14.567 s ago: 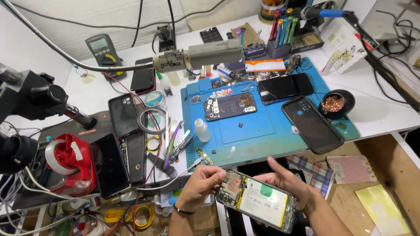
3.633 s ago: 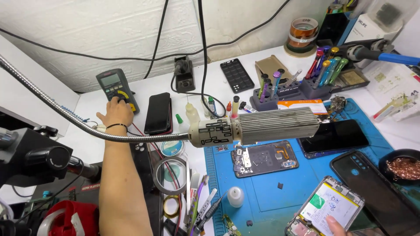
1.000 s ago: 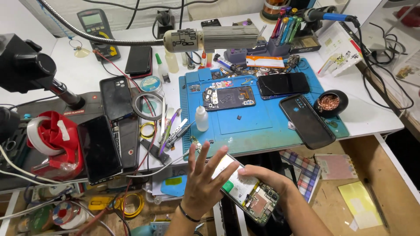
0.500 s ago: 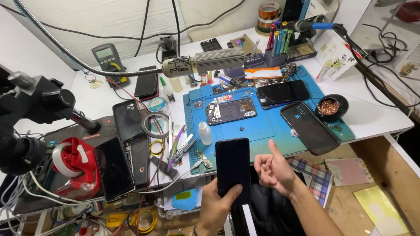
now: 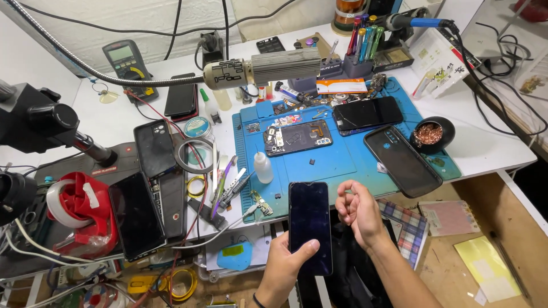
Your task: Inspecting and preparing a mobile phone battery and the internal chassis of a smartphone for repair.
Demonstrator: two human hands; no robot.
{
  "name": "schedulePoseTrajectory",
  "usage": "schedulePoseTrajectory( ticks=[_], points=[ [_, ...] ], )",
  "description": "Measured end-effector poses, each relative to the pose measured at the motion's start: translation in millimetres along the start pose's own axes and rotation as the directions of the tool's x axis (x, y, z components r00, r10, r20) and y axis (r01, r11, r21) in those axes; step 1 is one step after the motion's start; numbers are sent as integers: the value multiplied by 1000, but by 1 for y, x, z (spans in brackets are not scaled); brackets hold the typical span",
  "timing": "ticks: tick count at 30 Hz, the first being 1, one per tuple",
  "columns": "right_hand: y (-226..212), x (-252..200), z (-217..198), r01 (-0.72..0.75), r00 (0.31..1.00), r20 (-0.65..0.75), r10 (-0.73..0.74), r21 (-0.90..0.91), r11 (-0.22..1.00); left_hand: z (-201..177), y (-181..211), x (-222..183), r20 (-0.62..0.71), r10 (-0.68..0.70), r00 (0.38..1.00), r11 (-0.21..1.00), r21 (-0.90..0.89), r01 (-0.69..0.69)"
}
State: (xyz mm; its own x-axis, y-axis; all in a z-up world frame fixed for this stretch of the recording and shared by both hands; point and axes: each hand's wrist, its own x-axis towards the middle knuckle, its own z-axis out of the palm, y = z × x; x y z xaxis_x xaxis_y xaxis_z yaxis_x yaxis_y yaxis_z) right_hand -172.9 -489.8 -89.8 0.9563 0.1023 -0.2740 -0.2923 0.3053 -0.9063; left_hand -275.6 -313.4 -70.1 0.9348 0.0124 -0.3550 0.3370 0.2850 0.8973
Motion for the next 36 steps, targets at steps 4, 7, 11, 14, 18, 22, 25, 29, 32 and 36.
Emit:
schedulePoseTrajectory(
  ticks=[4, 7, 11, 14, 18, 22, 25, 29, 32, 36],
  points=[
    [-13, -17, 19, 354, 919, -99, -381, -214, 910, 0, 4, -1, 8, -15, 1000, 1000, 10, 15],
    [-14, -31, 22, 530, 825, 186, -533, -578, 620, 0, 4, -1, 20, -34, 999, 999, -7, 35],
    [-7, -36, 30, 754, 602, 508, -616, -615, 229, -4, -6, 3, 11, -8, 1000, 1000, -29, 9],
    [-8, -39, 37, 721, 670, 606, -428, -670, 179, -4, -1, -1, 32, 43, 999, 998, 39, -44],
    [-10, -39, 36, 733, 675, 629, -385, -633, 249, 1, 15, -6, -4, -7, 1000, 998, 61, 8],
    [-4, -44, 34, 715, 697, 301, -651, -368, 595, 3, 15, -9, -43, -13, 999, 1000, 2, 13],
    [-22, -54, 43, 527, 814, 55, -579, -489, 695, -1, 13, -7, -239, 76, 968, 984, 174, -34],
    [-9, -61, 52, 504, 838, 69, -541, -477, 720, -10, 11, -5, -349, 193, 917, 951, 295, -88],
    [-4, -72, 65, 570, 818, 215, -534, -437, 696, -10, 23, -9, -328, 332, 885, 925, 299, -236],
    [-20, -82, 75, 369, 925, 237, -297, -376, 850, -6, 35, -17, -184, 146, 972, 987, -41, -156]
  ],
)
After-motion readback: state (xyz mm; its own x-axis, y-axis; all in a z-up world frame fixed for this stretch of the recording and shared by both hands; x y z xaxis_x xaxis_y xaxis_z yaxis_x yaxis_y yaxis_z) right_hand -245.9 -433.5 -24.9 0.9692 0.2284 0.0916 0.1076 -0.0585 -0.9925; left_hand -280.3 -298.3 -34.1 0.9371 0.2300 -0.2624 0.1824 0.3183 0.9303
